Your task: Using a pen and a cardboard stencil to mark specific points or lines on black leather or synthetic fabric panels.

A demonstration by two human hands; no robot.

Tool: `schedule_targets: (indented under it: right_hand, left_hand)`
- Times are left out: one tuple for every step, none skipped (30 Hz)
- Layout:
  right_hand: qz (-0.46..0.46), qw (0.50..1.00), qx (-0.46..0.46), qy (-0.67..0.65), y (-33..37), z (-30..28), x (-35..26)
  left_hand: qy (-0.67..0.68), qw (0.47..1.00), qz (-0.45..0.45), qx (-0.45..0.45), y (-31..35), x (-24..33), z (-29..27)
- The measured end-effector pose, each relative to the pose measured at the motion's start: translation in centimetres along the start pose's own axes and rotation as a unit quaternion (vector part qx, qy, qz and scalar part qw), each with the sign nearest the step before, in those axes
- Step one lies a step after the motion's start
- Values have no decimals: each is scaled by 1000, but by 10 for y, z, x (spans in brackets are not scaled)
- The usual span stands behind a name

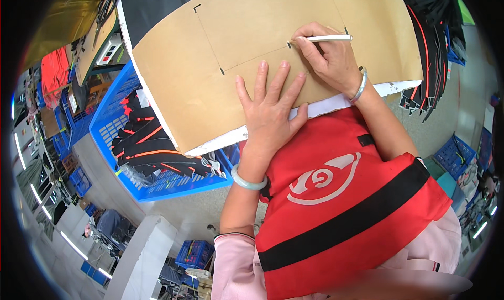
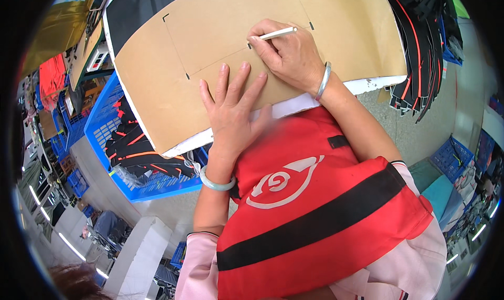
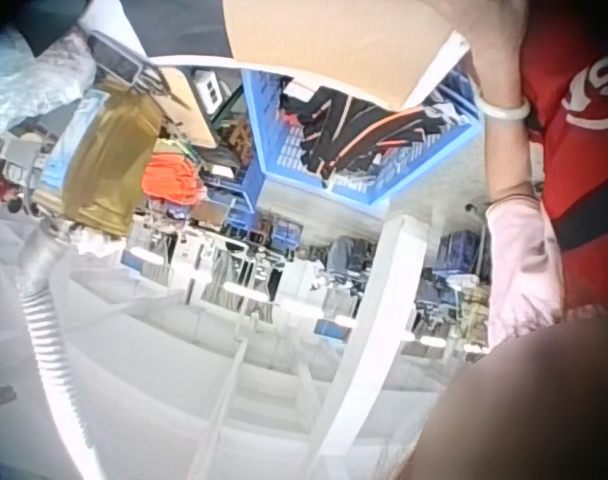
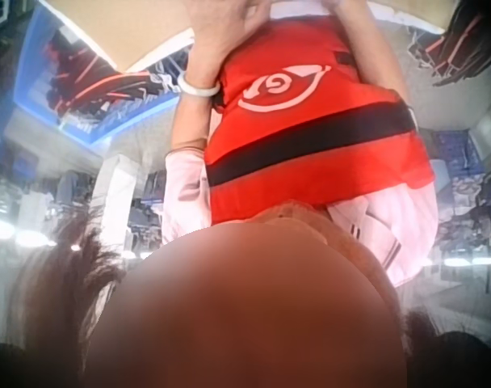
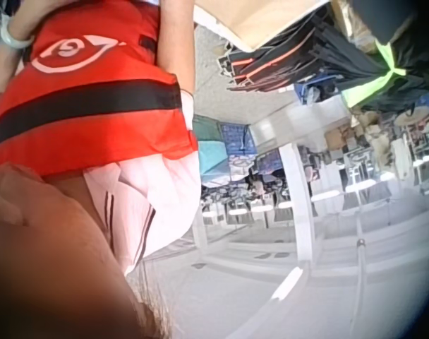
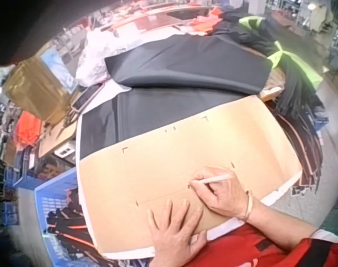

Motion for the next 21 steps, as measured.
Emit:
schedule_targets:
  right_hand:
    - [-36, 999, 14, 8, 0, -1, -3]
    - [-72, 997, 29, 15, 1, -2, -7]
    - [-73, 997, 28, 15, 1, -3, -8]
    - [-85, 996, 23, 33, 3, -2, -10]
    - [-98, 994, 18, 51, 4, -2, -11]
    - [-98, 994, 19, 52, 4, -3, -10]
    - [-85, 995, 4, 48, 3, -2, -6]
    - [-72, 996, -11, 43, 2, -1, -4]
    - [-73, 996, -10, 43, 2, -2, -5]
    - [-19, 999, -31, -9, 1, -3, -3]
    - [35, 996, -52, -61, 0, -2, 0]
    - [35, 996, -50, -60, -1, -3, 4]
    - [66, 988, -5, -142, -3, -10, 15]
    - [97, 969, 41, -222, -5, -18, 27]
    - [97, 970, 40, -221, -7, -26, 35]
    - [104, 970, 58, -214, -9, -41, 44]
    - [110, 969, 76, -206, -10, -54, 53]
    - [110, 970, 79, -202, -9, -66, 62]
    - [100, 976, 95, -168, -8, -78, 68]
    - [89, 981, 111, -134, -8, -85, 70]
    - [89, 981, 112, -131, -8, -87, 71]
  left_hand:
    - [2, 1000, 0, -2, -1, 0, 0]
    - [5, 1000, 0, -5, -1, 0, 0]
    - [4, 1000, -1, -5, -1, 0, 0]
    - [3, 1000, 0, -5, -1, 0, 0]
    - [1, 1000, 0, -5, 0, 0, 0]
    - [1, 1000, 1, -5, -1, 0, 0]
    - [0, 1000, 2, -4, -1, 0, 0]
    - [0, 1000, 3, -3, -1, 1, 0]
    - [-1, 1000, 3, -2, -1, 1, -1]
    - [3, 1000, 1, -4, -1, 0, -1]
    - [7, 1000, -1, -6, -1, 0, -1]
    - [7, 1000, 0, -5, -1, 0, -1]
    - [4, 1000, 1, -6, -2, 1, -1]
    - [1, 1000, 2, -6, -2, 1, -1]
    - [2, 1000, 1, -6, -1, 1, -1]
    - [-2, 1000, -1, -6, -1, 1, -1]
    - [-5, 1000, -3, -6, 0, 1, -1]
    - [-1, 1000, 1, -4, -2, 2, -1]
    - [-2, 1000, -5, -1, -2, 2, -3]
    - [-3, 1000, -10, 2, -3, 2, -3]
    - [0, 1000, -9, 3, -2, 2, -3]
Point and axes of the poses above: each hand's wrist, its own y-axis away from the middle knuckle, its own z-axis out of the palm, x = y × z, the point moved 5 cm from there along -y, towards the middle knuckle, and after that the axes turned 14 degrees about z, right-handed, at the moved point
